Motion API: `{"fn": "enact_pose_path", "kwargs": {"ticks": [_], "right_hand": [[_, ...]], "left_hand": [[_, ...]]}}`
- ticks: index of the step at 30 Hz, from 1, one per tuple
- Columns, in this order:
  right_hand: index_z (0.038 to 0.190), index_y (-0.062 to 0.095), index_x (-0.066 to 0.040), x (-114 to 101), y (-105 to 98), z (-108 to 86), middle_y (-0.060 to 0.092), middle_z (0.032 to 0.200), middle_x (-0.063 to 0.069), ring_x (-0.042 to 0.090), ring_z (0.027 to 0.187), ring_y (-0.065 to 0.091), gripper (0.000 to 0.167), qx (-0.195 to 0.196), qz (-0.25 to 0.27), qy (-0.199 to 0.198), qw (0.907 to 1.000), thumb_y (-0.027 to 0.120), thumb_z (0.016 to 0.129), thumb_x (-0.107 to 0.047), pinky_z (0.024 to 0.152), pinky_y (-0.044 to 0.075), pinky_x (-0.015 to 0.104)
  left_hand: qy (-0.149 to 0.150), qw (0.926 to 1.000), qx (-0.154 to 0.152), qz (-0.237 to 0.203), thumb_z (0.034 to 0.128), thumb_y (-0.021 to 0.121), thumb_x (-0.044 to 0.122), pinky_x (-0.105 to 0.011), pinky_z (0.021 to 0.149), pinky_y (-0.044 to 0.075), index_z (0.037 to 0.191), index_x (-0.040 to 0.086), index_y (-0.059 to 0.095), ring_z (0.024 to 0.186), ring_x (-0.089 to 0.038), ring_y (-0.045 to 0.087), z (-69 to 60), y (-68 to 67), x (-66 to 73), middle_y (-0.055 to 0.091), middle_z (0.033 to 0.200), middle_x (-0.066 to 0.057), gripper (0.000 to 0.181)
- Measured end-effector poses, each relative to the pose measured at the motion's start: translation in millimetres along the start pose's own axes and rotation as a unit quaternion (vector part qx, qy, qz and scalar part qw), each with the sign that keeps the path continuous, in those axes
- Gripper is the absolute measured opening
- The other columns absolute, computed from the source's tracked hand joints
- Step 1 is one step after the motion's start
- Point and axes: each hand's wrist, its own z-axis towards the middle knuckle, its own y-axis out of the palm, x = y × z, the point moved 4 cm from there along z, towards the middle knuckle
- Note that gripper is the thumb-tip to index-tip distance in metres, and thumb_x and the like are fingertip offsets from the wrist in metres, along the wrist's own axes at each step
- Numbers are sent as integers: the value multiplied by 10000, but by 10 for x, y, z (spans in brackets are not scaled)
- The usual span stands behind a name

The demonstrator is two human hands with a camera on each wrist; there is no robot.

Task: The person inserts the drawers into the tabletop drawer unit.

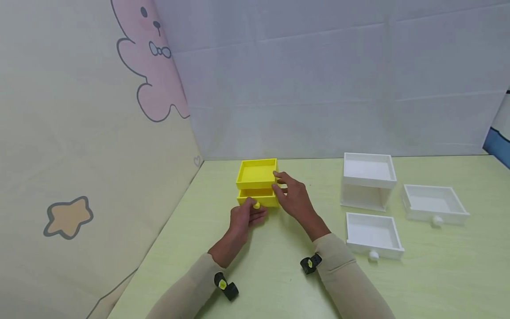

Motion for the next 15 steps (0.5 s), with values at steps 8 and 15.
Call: {"fn": "enact_pose_path", "kwargs": {"ticks": [8,15], "right_hand": [[1381,547,-81,5,0,-6,646,1249,231,389,944,710,396,30,-5,-38,10000,611,1001,-169,762,574,493],[1386,542,-79,-1,-4,4,643,1250,237,391,949,708,398,28,-10,-45,10000,607,1004,-172,776,571,495]], "left_hand": [[-46,10000,32,-3,848,609,245,-379,738,587,879,-66,728,808,-278,746,6,4,0,745,825,-163,334],[-61,10000,60,-12,842,612,247,-386,740,587,879,-66,728,817,-284,745,13,13,17,745,821,-162,336]]}}
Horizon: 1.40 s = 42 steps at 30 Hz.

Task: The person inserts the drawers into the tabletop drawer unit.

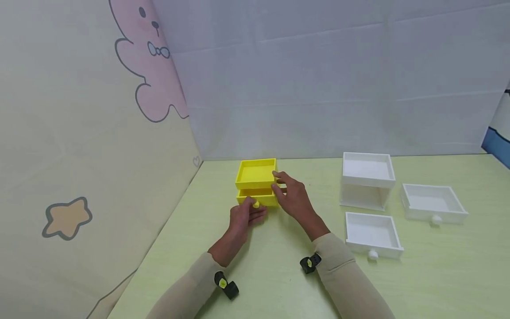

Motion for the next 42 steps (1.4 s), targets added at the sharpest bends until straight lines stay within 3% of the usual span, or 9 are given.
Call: {"fn": "enact_pose_path", "kwargs": {"ticks": [42], "right_hand": [[1397,525,-72,16,6,-4,630,1273,237,394,967,703,407,-37,-69,78,9999,596,1011,-179,787,569,492]], "left_hand": [[-122,9999,64,-62,846,612,247,-396,776,578,873,-58,737,822,-270,746,59,32,6,748,819,-144,330]]}}
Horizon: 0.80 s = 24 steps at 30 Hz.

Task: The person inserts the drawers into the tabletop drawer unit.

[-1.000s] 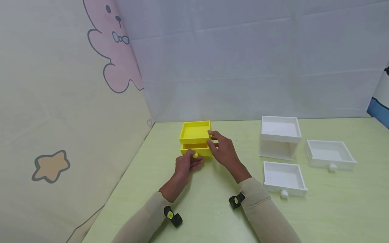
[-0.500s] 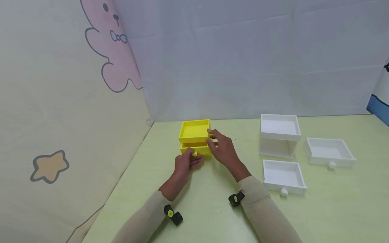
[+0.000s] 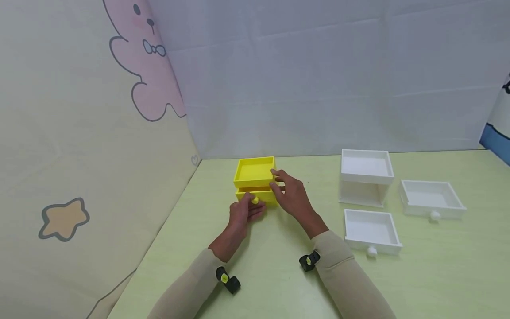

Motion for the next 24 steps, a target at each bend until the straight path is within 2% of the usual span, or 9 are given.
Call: {"fn": "enact_pose_path", "kwargs": {"ticks": [13,24], "right_hand": [[1395,525,-86,10,2,2,629,1283,225,385,973,704,403,7,1,32,10000,591,1013,-196,790,570,485],[1394,532,-82,11,11,4,637,1267,229,389,959,706,402,51,25,-11,10000,595,1011,-190,785,569,496]], "left_hand": [[-34,10000,29,-22,842,612,252,-406,796,573,876,-49,742,848,-279,743,15,5,1,749,826,-143,330],[18,9996,76,260,846,615,259,-328,689,590,903,-66,748,881,-296,735,28,-8,19,747,896,-171,356]]}}
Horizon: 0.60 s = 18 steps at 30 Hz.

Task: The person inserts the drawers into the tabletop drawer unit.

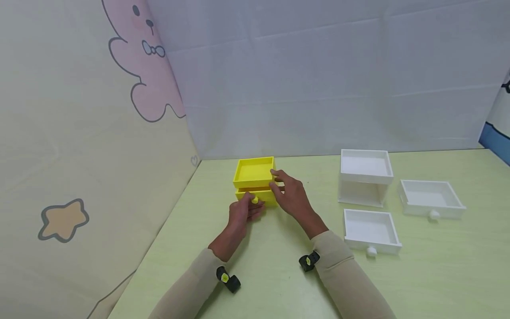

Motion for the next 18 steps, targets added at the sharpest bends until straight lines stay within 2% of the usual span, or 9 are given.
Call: {"fn": "enact_pose_path", "kwargs": {"ticks": [4,18], "right_hand": [[1391,532,-76,-9,-1,-1,639,1262,232,388,953,708,403,23,-12,-26,10000,598,1008,-186,781,570,496],[1395,530,-79,-22,-4,-9,635,1267,235,396,973,702,404,-29,0,53,10000,599,1010,-179,794,567,496]], "left_hand": [[-2,10000,49,22,843,618,263,-297,650,583,898,-56,754,860,-273,741,-5,-7,2,750,887,-161,351],[77,10000,-1,51,860,613,268,-327,704,588,934,-54,758,878,-278,739,3,4,-6,746,927,-176,360]]}}
